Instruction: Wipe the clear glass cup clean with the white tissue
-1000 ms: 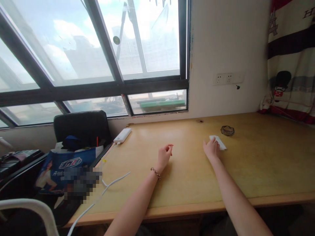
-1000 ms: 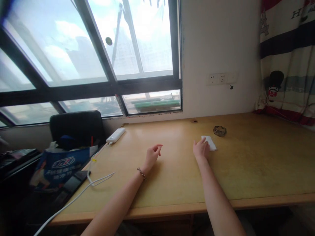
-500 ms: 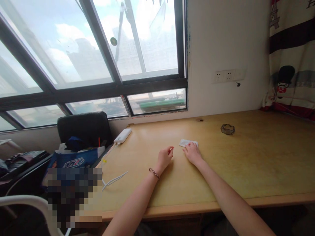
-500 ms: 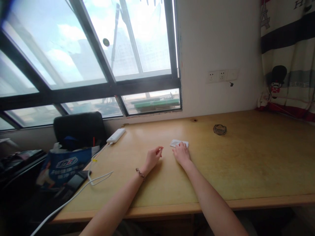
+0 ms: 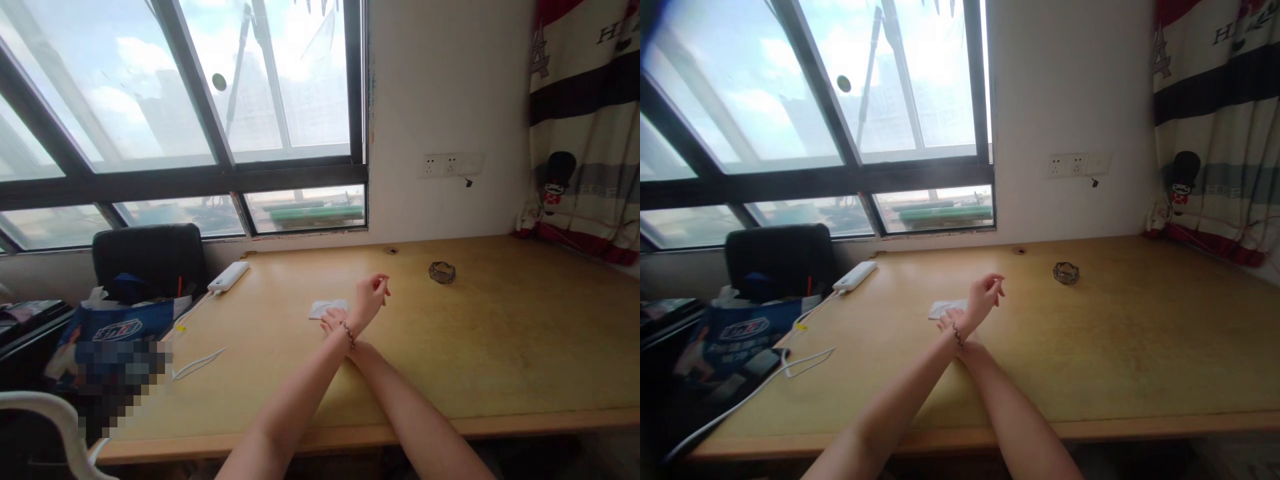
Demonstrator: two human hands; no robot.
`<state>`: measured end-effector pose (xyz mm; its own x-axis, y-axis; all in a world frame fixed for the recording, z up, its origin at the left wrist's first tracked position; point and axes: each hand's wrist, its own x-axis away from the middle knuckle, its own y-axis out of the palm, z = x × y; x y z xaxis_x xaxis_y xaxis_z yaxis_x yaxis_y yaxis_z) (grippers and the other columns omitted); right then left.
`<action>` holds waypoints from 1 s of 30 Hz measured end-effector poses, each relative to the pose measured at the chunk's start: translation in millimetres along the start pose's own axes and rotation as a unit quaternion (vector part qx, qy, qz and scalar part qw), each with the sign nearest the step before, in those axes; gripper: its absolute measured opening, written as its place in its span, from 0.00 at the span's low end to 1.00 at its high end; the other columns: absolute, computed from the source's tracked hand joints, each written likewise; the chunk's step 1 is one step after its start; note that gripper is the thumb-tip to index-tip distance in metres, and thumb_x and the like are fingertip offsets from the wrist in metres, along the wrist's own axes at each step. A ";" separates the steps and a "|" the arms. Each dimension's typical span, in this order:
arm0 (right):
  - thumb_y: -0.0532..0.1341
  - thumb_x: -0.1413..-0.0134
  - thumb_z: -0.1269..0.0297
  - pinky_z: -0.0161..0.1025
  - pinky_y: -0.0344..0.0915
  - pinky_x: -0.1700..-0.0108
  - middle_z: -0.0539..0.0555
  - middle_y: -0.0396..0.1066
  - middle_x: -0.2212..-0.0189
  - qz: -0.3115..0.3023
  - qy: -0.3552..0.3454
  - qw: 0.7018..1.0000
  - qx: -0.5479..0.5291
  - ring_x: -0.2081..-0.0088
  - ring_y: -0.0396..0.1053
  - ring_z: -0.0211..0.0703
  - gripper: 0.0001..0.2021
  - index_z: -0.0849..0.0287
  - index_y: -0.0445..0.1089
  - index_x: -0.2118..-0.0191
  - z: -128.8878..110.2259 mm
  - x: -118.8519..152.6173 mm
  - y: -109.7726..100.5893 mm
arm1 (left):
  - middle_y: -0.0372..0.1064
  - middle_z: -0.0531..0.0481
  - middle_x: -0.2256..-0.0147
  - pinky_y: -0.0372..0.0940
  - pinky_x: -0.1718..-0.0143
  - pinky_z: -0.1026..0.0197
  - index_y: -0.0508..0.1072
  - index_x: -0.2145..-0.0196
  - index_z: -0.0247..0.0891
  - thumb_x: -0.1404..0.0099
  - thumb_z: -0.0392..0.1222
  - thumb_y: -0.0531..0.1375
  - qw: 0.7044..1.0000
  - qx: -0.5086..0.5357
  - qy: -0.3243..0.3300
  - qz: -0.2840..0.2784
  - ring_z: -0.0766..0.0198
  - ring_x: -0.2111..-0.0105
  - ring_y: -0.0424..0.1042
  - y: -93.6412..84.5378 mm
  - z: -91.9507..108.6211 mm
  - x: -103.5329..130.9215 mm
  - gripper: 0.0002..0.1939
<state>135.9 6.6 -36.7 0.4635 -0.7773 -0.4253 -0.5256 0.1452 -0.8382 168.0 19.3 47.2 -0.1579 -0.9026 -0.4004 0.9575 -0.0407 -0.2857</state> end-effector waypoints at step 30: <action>0.51 0.45 0.56 0.36 0.57 0.58 0.52 0.70 0.67 -0.026 -0.086 0.996 -0.022 0.61 0.62 0.40 0.13 0.58 0.67 0.69 -11.8 7.7 -19.2 | 0.56 0.43 0.56 0.60 0.67 0.61 0.68 0.62 0.37 0.41 0.41 0.53 0.915 -0.347 0.098 -0.179 0.61 0.65 0.66 140.9 -34.3 -68.3 0.10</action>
<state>141.1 -9.3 -19.8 0.6043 -0.6657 -0.4377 -0.5267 0.0784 -0.8464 305.3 89.9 4.5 -0.5377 -0.7873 -0.3017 0.4620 0.0242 -0.8865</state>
